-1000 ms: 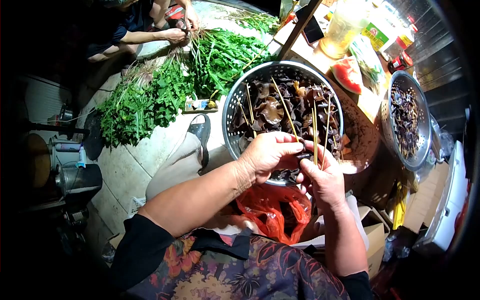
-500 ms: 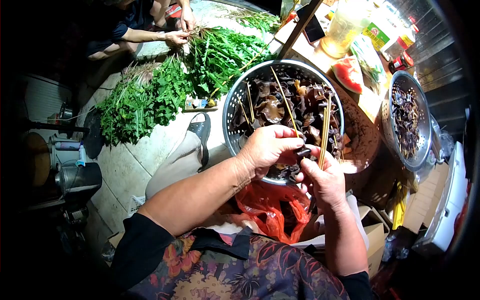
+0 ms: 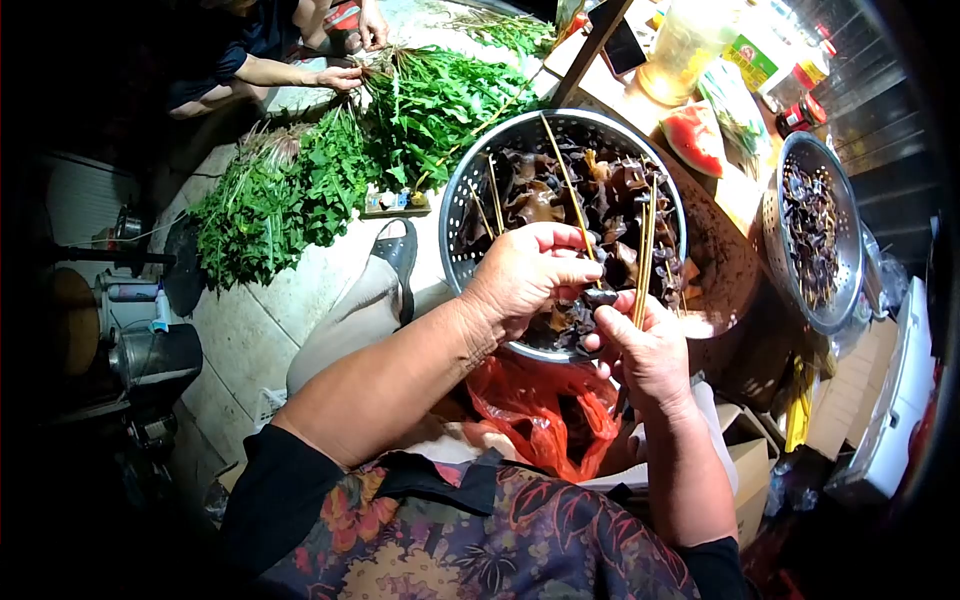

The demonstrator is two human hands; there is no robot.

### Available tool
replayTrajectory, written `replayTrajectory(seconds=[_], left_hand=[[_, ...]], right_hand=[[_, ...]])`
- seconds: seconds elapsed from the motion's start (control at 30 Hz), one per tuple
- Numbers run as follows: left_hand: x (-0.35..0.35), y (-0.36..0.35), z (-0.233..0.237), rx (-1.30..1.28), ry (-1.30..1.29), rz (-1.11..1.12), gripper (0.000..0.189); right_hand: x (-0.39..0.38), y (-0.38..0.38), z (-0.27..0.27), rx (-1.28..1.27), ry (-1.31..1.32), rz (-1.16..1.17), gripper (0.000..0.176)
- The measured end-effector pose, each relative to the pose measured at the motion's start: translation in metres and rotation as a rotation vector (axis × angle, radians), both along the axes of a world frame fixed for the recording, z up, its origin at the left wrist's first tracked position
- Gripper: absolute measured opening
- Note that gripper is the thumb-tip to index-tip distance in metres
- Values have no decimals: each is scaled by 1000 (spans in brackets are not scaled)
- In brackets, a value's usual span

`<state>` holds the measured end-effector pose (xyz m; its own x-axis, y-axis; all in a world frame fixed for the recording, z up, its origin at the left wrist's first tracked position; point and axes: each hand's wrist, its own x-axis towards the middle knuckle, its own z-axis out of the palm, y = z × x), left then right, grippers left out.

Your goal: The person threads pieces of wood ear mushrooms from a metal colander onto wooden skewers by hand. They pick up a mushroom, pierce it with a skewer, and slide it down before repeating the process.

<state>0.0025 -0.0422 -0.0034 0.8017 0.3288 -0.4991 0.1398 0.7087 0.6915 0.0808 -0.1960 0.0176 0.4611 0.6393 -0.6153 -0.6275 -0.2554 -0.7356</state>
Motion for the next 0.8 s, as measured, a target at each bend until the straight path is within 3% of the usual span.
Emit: replayTrajectory(seconds=[0.43,0.67,0.8], left_hand=[[0,1,2,-59,22,-170,18],[0,-3,2,33,33,-247,19],[4,16,2,200,77,-11,16]], right_hand=[[14,-4,9,-61,-63,70,26],[13,-3,5,-13,-96,44,18],[13,-3,9,-47,-138,-52,20]])
